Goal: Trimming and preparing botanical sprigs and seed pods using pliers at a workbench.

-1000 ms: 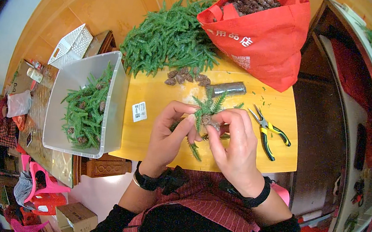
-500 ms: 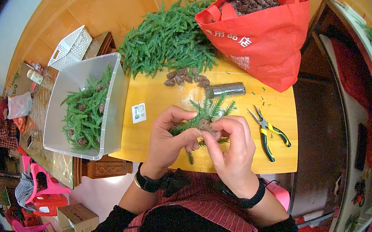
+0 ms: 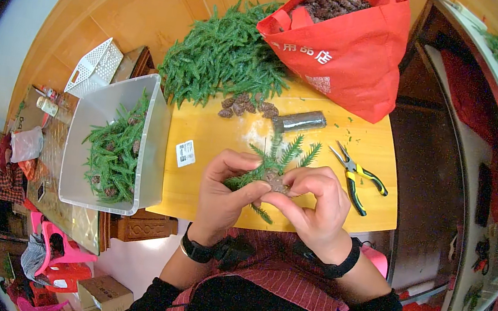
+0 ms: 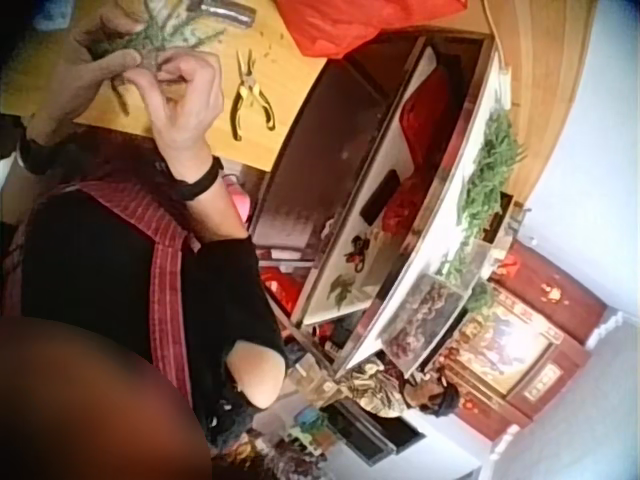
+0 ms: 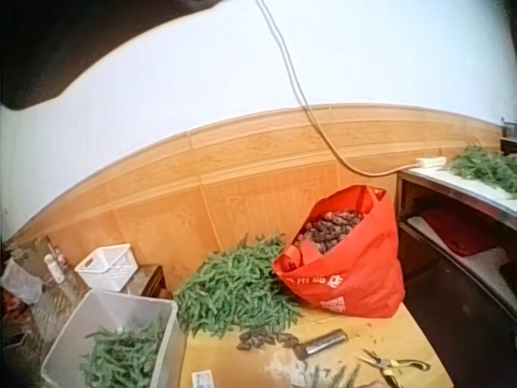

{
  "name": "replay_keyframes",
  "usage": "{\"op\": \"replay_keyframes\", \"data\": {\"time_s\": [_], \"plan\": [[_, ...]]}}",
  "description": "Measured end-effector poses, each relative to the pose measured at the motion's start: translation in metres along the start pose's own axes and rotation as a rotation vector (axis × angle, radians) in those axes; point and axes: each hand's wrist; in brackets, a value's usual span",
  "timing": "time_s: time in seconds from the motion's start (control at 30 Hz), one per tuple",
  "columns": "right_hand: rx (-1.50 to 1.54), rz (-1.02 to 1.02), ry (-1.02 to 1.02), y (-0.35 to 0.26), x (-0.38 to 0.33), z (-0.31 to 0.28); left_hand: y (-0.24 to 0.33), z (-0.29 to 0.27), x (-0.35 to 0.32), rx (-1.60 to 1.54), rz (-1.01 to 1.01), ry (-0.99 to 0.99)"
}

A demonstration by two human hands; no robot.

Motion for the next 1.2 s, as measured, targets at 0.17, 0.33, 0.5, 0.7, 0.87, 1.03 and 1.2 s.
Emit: {"op": "replay_keyframes", "data": {"time_s": [0.17, 0.33, 0.5, 0.7, 0.87, 1.03, 1.2], "plan": [[0.026, -0.098, -0.048, 0.003, 0.015, -0.011, -0.007, -0.002, -0.003, 0.109, 0.173, 0.040], [0.194, 0.190, -0.158, 0.003, 0.046, -0.023, -0.006, -0.006, -0.003, 0.259, 0.237, -0.025], [0.451, 0.441, -0.406, -0.001, 0.056, -0.026, -0.004, -0.007, -0.002, 0.293, 0.293, -0.087], [0.491, 0.537, -0.361, -0.001, 0.055, -0.025, -0.003, -0.007, -0.003, 0.318, 0.258, -0.066], [0.447, 0.568, -0.344, -0.007, 0.057, -0.021, -0.003, -0.009, -0.002, 0.345, 0.281, -0.060], [0.438, 0.570, -0.259, -0.007, 0.053, -0.019, 0.000, -0.008, -0.002, 0.356, 0.293, -0.074], [0.441, 0.546, -0.248, -0.004, 0.047, -0.020, -0.002, -0.009, -0.001, 0.351, 0.300, -0.063]]}}
Point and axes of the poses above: each hand's wrist, its own x-axis towards the middle knuckle, its own z-axis out of the palm, y = z × x, and after that the axes turned 13 degrees about -z, right-handed
